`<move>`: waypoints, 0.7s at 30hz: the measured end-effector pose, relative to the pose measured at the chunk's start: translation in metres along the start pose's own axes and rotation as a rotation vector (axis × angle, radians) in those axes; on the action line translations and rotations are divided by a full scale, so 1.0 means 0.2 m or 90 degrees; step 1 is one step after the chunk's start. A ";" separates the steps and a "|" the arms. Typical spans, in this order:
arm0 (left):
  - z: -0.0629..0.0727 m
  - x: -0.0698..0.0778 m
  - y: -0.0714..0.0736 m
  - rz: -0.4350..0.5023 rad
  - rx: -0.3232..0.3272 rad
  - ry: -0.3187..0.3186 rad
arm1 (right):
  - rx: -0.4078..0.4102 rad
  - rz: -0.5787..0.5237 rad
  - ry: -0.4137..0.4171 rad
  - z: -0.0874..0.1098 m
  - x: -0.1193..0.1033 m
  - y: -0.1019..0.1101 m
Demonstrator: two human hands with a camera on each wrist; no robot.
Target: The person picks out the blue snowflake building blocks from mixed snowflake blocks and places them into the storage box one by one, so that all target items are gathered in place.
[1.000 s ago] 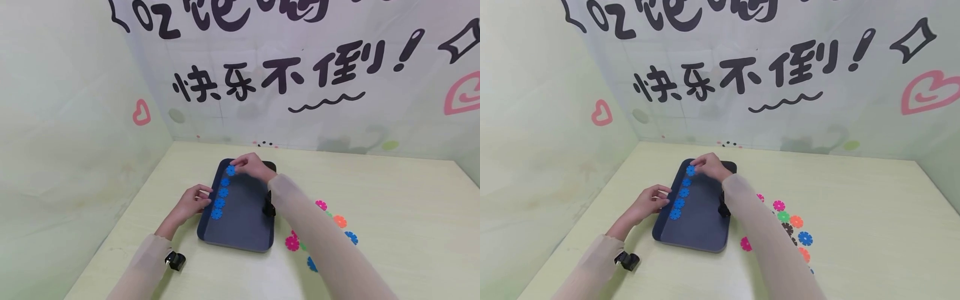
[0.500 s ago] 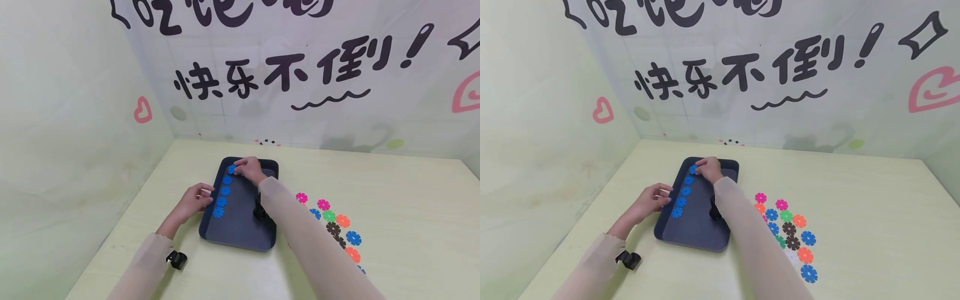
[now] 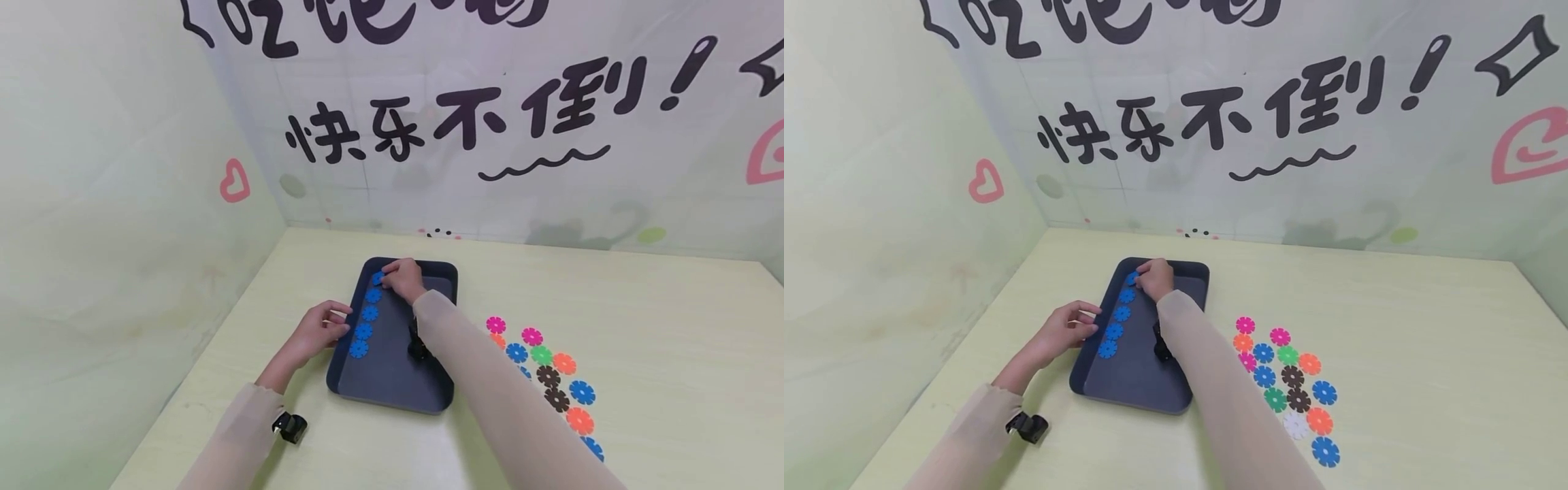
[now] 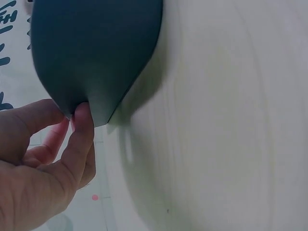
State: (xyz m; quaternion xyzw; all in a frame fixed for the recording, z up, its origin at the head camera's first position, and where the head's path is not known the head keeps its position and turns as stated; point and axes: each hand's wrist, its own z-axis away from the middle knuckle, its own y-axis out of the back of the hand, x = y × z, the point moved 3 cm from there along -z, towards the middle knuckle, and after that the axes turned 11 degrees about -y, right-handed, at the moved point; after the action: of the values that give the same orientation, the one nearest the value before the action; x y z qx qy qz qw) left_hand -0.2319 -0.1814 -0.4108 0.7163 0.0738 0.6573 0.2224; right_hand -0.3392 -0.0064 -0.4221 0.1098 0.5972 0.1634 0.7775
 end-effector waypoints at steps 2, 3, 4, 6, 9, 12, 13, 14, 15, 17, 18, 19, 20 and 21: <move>0.00 0.00 0.00 0.001 0.001 0.000 | 0.001 0.027 0.010 0.00 0.00 -0.01; 0.00 0.00 0.00 0.001 0.002 0.001 | 0.002 0.039 0.015 0.00 -0.01 -0.01; 0.00 0.00 0.00 0.002 0.003 0.001 | 0.002 0.047 0.019 0.00 -0.01 -0.01; 0.00 0.00 0.00 0.004 0.005 0.002 | 0.001 0.053 0.024 0.00 -0.01 -0.01; 0.00 0.00 -0.01 0.004 0.004 0.002 | -0.003 0.055 0.025 0.00 -0.02 0.02; 0.00 0.01 -0.01 0.000 0.002 0.003 | -0.022 0.056 0.026 0.01 -0.03 0.05; 0.00 0.01 -0.01 -0.001 0.002 0.003 | -0.032 0.057 0.026 0.01 -0.05 0.07; -0.01 0.01 -0.01 -0.001 0.003 0.003 | -0.043 0.059 0.026 0.01 -0.06 0.08; -0.01 0.01 -0.01 -0.002 0.004 0.003 | -0.057 0.061 0.028 0.02 -0.08 0.10; 0.00 0.01 -0.01 -0.004 0.005 0.002 | -0.086 0.078 0.037 0.04 -0.13 0.14; 0.00 0.01 -0.01 -0.003 0.006 0.002 | -0.100 0.091 0.047 0.05 -0.16 0.16; 0.00 0.01 -0.01 -0.005 0.007 0.002 | -0.116 0.104 0.056 0.06 -0.19 0.18; 0.00 0.01 -0.01 -0.005 0.006 0.003 | -0.130 0.118 0.064 0.07 -0.21 0.20; 0.00 0.01 0.00 -0.006 0.004 0.003 | -0.144 0.129 0.076 0.08 -0.23 0.22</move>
State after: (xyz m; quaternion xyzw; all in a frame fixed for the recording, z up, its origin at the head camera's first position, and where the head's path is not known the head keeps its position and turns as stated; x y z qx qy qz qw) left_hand -0.2315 -0.1801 -0.4101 0.7153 0.0798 0.6574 0.2232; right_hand -0.3397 0.0169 -0.3597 0.0714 0.6061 0.3137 0.7274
